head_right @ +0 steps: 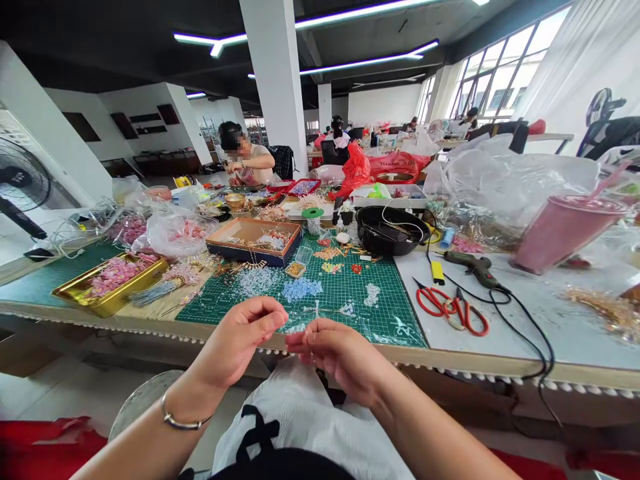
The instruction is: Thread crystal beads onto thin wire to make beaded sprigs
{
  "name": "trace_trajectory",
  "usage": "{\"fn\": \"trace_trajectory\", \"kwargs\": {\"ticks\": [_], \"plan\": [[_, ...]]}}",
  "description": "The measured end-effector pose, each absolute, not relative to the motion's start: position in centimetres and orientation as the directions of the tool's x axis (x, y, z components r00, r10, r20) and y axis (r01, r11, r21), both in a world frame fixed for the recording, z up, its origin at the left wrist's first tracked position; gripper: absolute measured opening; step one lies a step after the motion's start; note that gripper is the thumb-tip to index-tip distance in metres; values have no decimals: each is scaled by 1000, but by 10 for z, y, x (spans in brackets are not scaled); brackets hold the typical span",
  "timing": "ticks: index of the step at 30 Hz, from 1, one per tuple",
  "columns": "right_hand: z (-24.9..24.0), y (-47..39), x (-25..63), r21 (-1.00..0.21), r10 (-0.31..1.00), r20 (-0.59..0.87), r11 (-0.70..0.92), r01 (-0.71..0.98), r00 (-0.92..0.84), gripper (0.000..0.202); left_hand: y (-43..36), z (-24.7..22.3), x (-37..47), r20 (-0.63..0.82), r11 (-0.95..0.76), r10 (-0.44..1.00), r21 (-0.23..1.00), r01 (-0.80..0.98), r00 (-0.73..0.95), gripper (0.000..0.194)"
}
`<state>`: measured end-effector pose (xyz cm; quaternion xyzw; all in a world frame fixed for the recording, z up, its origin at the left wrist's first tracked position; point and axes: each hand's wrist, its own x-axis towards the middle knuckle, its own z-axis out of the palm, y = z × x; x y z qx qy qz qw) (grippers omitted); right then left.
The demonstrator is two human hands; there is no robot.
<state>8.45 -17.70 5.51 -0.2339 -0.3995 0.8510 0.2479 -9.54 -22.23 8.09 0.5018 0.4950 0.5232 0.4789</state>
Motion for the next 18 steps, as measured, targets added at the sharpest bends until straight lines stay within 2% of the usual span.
{"fn": "trace_trajectory", "kwargs": {"ticks": [4,9,12,13,15,17,18], "plan": [[45,-190,83,-742,574,-202,-619,-258,-794,7,-228,76,-99,108,-105,993,992,71,-37,20],[38,-196,88,-724,585,-209,-631,-278,-783,6,-230,71,-110,61,-62,998,993,99,16,20],[34,-196,92,-737,614,-226,-616,-279,-756,9,-234,66,-116,53,-66,997,964,258,57,16],[31,-195,92,-743,622,-242,-612,-270,-745,12,-236,64,-116,110,-105,994,926,363,8,14],[21,-193,90,-750,608,-285,-623,-222,-741,21,-241,58,-112,344,-236,936,766,598,-70,26],[9,-191,84,-764,594,-311,-621,-177,-742,29,-244,52,-103,543,-414,838,559,718,60,42],[3,-191,81,-782,605,-312,-601,-163,-733,31,-244,49,-98,549,-504,815,513,695,185,47]]}}
